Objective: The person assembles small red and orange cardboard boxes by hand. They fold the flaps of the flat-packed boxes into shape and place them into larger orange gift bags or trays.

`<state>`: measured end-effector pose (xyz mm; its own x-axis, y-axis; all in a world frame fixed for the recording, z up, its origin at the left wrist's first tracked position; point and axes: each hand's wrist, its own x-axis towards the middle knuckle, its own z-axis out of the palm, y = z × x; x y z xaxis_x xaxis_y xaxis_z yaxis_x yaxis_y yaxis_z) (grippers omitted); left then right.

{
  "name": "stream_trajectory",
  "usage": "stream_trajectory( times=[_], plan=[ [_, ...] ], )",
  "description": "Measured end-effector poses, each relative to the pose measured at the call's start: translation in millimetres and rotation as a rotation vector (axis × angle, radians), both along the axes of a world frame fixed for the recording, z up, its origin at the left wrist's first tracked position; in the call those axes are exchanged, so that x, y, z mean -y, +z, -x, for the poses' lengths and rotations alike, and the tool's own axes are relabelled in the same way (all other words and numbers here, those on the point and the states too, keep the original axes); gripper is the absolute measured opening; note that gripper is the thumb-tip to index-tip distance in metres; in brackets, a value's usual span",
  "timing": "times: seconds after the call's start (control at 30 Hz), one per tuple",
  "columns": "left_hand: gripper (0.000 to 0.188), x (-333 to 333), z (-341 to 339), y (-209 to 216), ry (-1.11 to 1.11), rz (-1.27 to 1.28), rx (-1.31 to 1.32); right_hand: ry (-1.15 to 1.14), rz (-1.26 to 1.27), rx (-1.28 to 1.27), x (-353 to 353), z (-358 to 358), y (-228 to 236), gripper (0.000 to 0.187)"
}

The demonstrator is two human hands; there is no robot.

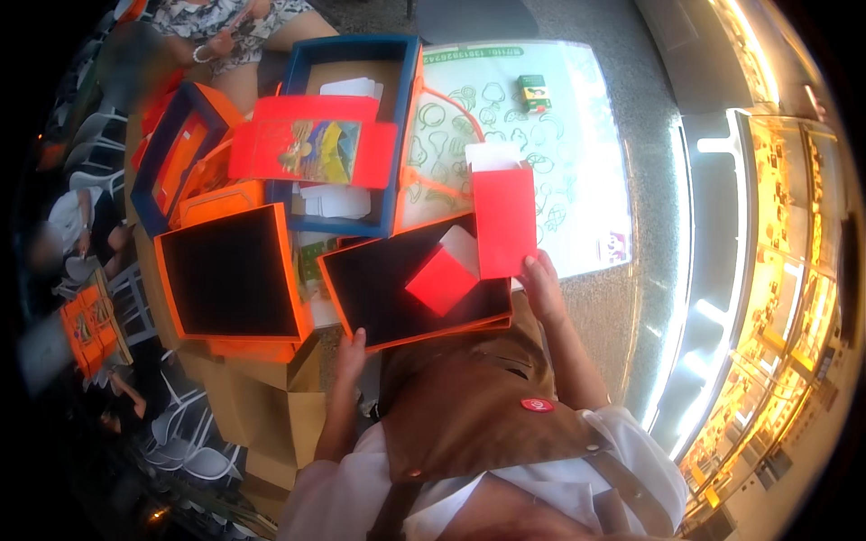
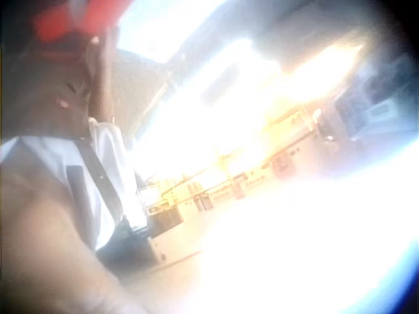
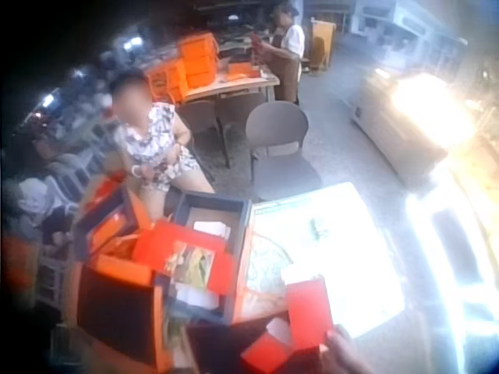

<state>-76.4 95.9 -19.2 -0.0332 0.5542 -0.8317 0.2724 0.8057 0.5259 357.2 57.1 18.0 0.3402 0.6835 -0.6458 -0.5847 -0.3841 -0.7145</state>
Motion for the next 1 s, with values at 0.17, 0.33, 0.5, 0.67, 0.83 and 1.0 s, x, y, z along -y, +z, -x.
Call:
stream_trajectory(
  times=[0.17,0.33,0.5,0.67,0.83,1.0],
  plan=[
    [0.047,-23,-9,17,-0.099,0.063,-0.019,-0.088,-0.105,0.031,-32,10,0,0.038],
    [0.049,-45,-30,36,-0.347,0.035,-0.244,-0.081,-0.216,0.065,-35,0,-29,0.048],
    [0.05,-47,-40,34,-0.364,-0.139,-0.258,0.012,-0.092,0.303,-47,-24,-48,0.044],
    [0.059,-42,-35,30,-0.449,-0.198,-0.379,0.213,-0.064,0.576,-44,-41,-74,0.046],
    [0.057,-7,-1,-5,-0.186,-0.306,-0.22,0.36,0.123,1.028,-50,-50,-52,0.041],
    [0.052,-7,64,0,-0.054,-0.316,-0.105,0.208,0.019,1.051,-71,-29,36,0.039]
  ],
)
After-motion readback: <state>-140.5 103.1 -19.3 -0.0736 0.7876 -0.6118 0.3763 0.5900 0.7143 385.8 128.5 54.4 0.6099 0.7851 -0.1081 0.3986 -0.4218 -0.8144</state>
